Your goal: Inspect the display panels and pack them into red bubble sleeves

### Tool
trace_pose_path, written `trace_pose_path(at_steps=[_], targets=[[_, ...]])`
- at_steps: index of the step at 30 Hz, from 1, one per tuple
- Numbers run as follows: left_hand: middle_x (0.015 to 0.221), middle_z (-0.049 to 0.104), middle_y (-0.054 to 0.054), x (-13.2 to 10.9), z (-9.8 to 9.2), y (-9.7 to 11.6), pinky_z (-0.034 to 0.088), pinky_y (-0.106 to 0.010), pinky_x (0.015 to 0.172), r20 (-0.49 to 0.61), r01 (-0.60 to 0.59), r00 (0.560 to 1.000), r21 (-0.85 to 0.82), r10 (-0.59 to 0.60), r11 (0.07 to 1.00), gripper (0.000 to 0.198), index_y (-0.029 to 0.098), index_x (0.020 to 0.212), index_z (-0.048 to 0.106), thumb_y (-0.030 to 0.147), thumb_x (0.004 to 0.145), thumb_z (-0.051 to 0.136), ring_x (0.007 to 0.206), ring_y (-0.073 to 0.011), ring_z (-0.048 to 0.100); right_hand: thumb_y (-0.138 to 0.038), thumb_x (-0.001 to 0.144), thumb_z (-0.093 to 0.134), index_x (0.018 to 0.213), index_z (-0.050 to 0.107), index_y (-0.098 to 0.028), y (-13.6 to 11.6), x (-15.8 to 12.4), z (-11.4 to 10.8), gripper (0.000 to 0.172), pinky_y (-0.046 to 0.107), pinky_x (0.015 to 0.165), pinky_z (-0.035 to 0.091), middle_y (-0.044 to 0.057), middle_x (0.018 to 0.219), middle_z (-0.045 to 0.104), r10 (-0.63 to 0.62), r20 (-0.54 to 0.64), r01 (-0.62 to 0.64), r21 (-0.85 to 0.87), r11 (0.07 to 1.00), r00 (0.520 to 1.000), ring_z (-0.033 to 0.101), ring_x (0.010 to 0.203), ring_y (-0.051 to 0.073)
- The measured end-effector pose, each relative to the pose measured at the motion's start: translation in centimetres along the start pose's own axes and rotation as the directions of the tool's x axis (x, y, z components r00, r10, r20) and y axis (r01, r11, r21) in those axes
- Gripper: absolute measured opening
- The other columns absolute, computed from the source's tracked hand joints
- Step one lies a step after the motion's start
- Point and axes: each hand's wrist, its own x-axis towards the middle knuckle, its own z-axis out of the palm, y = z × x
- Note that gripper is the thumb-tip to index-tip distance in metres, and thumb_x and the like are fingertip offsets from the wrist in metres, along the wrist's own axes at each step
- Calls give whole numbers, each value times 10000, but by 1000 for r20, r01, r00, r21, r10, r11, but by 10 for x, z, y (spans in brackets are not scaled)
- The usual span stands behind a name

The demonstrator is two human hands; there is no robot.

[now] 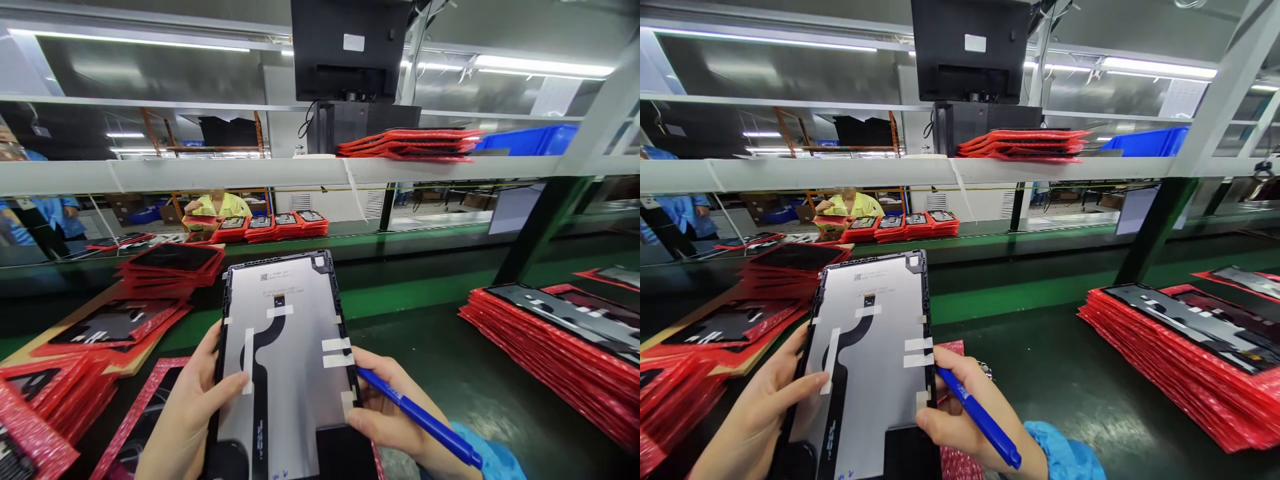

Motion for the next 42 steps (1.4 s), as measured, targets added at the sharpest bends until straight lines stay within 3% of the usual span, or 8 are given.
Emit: trace_pose_path(at_steps=[5,9,13,20,24,30,38,42], targets=[[991,735,-27,5,-5,-4,545,-255,761,-15,-45,999,25,46,999,801,266,1242,508,288,511,837,944,-269,672,-448,816,618,1202,609,-253,9,-4,-2,433,325,738,478,42,852,622,-69,-140,43,-182,982,988,562,793,214],[979,733,-25,3,-6,-9,548,-227,691,-10,-81,997,37,81,996,815,266,1245,489,280,514,848,865,-253,692,-475,835,539,817,686,-210,17,1,0,304,323,733,426,34,771,585,-114,-351,-18,-353,935,930,532,785,215],[1044,713,-28,-3,-5,-11,541,-230,726,29,-109,994,64,107,992,822,299,1299,426,302,581,828,887,-250,691,-417,898,442,620,480,-187,16,11,5,362,264,534,280,-44,589,337,-122,-306,-17,-415,910,944,318,558,115],[1081,699,-50,-2,-4,-12,536,-264,794,69,-82,994,36,80,996,766,290,1303,400,327,647,793,976,-264,666,-457,866,542,699,639,-175,19,12,1,342,264,540,328,-13,615,492,-145,-342,17,-352,936,928,417,582,131],[1076,703,-70,0,0,-10,522,-292,840,75,-66,995,-51,69,997,762,239,1303,416,283,640,789,1025,-271,644,-493,729,711,834,741,-210,28,6,-7,303,287,579,445,51,815,672,-72,-514,20,-105,994,855,565,699,194],[1075,699,-69,1,1,-9,528,-272,768,148,-84,984,-89,97,992,648,236,1290,394,248,729,717,968,-247,661,-442,621,825,745,766,-252,35,12,-13,235,228,544,440,14,749,700,71,-464,39,224,974,883,560,620,135],[1111,680,-58,1,-1,-11,478,-315,880,97,-116,988,-63,122,991,635,257,1323,369,261,770,682,1049,-242,620,-472,652,799,780,777,-270,28,17,-7,240,208,522,422,-2,640,673,50,-440,42,196,980,896,532,581,120],[1195,641,-61,0,0,-16,411,-360,985,33,-132,990,-57,134,990,647,269,1343,365,283,776,676,1127,-247,573,-490,658,783,826,766,-259,33,21,-10,287,263,631,515,52,934,735,51,-521,22,133,991,852,645,773,197]])
